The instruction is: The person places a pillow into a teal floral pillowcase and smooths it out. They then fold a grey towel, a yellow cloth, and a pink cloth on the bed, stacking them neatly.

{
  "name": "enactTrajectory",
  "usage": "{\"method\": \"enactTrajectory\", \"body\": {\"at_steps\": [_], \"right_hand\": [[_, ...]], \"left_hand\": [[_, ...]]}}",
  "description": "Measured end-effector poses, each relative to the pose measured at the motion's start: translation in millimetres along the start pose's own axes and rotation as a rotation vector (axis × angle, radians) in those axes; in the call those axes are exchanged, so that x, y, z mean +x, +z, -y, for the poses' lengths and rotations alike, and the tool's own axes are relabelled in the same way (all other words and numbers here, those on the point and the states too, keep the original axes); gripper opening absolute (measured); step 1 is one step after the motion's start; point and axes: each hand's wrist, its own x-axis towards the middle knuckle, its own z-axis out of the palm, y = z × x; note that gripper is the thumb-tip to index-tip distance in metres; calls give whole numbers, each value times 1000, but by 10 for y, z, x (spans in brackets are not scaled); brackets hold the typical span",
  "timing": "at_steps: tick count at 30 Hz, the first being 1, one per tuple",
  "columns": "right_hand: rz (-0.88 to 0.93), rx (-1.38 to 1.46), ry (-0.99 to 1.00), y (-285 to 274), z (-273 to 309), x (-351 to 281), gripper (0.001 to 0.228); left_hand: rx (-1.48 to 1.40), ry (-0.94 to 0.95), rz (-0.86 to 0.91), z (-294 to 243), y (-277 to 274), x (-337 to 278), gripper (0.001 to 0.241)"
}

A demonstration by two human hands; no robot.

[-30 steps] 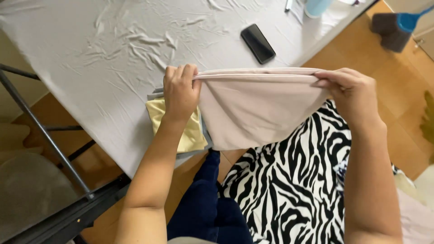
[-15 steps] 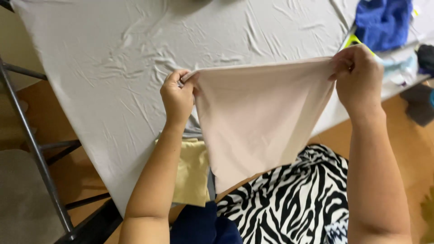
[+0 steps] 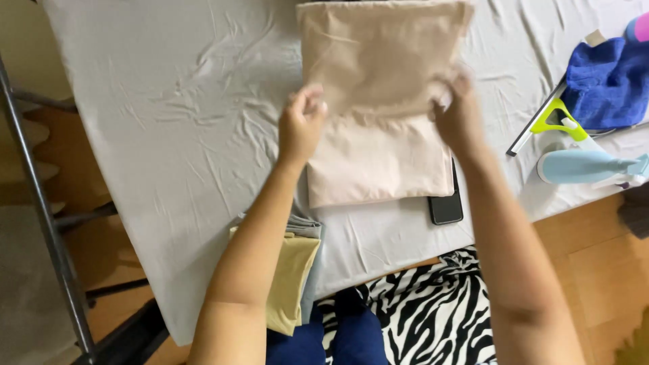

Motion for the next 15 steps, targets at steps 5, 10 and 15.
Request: {"method": "enactTrajectory", "body": {"at_steps": [5, 10, 15], "right_hand": [[355, -106, 167, 1133, -578, -1224, 35], [262, -325, 160, 967, -518, -1803, 48], [95, -135, 780, 527, -673, -1957, 74]], "left_hand": [[320, -89, -21, 1098, 416, -1154, 35], [466, -270, -70, 1015, 549, -1633, 62], [111, -464, -1, 902, 628, -1777, 73]]}}
